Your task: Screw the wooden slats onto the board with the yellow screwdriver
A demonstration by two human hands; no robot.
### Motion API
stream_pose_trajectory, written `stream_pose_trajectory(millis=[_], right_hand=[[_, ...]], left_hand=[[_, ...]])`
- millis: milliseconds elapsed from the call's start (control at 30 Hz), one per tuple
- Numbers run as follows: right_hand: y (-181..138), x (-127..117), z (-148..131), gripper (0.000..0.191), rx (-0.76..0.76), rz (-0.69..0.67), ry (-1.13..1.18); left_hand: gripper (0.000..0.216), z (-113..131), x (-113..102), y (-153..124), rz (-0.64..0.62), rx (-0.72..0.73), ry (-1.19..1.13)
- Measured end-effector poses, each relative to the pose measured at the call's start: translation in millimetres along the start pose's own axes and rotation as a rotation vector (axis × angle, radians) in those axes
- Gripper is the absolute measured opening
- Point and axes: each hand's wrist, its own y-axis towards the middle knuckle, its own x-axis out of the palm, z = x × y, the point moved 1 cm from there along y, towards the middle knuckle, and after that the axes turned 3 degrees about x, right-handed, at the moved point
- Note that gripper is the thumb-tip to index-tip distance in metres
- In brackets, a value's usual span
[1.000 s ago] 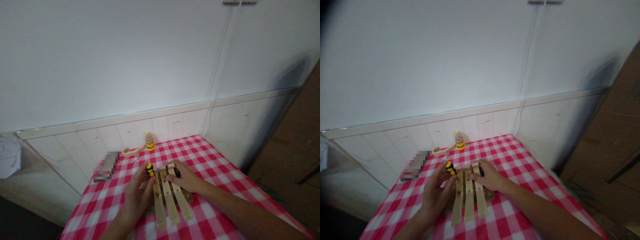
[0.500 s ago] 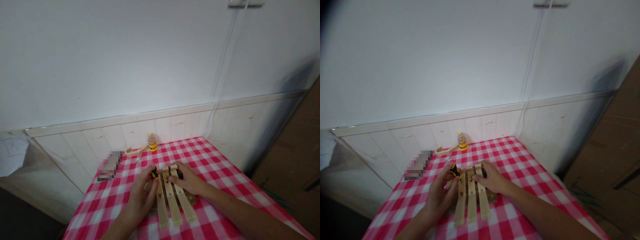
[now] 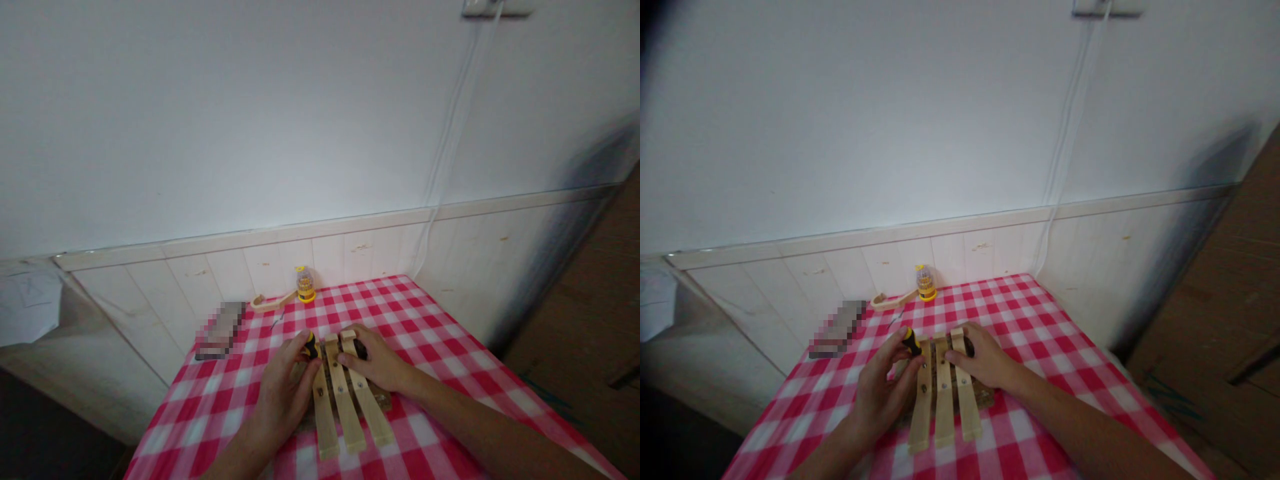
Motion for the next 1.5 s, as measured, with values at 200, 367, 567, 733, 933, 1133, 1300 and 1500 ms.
stream_pose_trajectory(millis=[200,367,567,733,933,1133,1300,1500], right_hand=[[0.2,-1.4,-2.2,0.019,0.008,-0.001,0.0],[0.2,-2.0,-3.7,0.018,0.009,0.002,-0.002],[0.1,-1.7,-4.2,0.018,0.025,-0.001,-0.017],[0.6,-1.2,-3.5,0.019,0.017,0.003,-0.007],[-0.2,-1.3,-3.5,0.018,0.017,0.005,-0.008],[-0.2,-0.6,-1.5,0.02,0.02,0.006,0.005],[-1.0,-0.1,-1.5,0.017,0.012,0.015,0.0],[-1.1,-0.9,-4.8,0.014,0.002,0.024,-0.013]], left_hand=[[0.056,-0.3,2.0,-0.6,0.009,-0.001,-0.038],[0.06,-4.4,6.2,-3.8,0.013,-0.066,-0.096],[0.052,-5.7,6.0,-2.3,0.006,-0.04,-0.091],[0.046,-1.4,5.8,3.7,0.012,-0.045,-0.075],[0.053,2.1,4.2,5.6,0.001,-0.094,-0.075],[0.057,6.2,2.9,9.7,-0.001,-0.125,-0.142],[0.063,4.7,2.2,8.6,-0.016,-0.186,-0.16],[0.066,3.2,2.2,6.7,-0.039,-0.195,-0.186]])
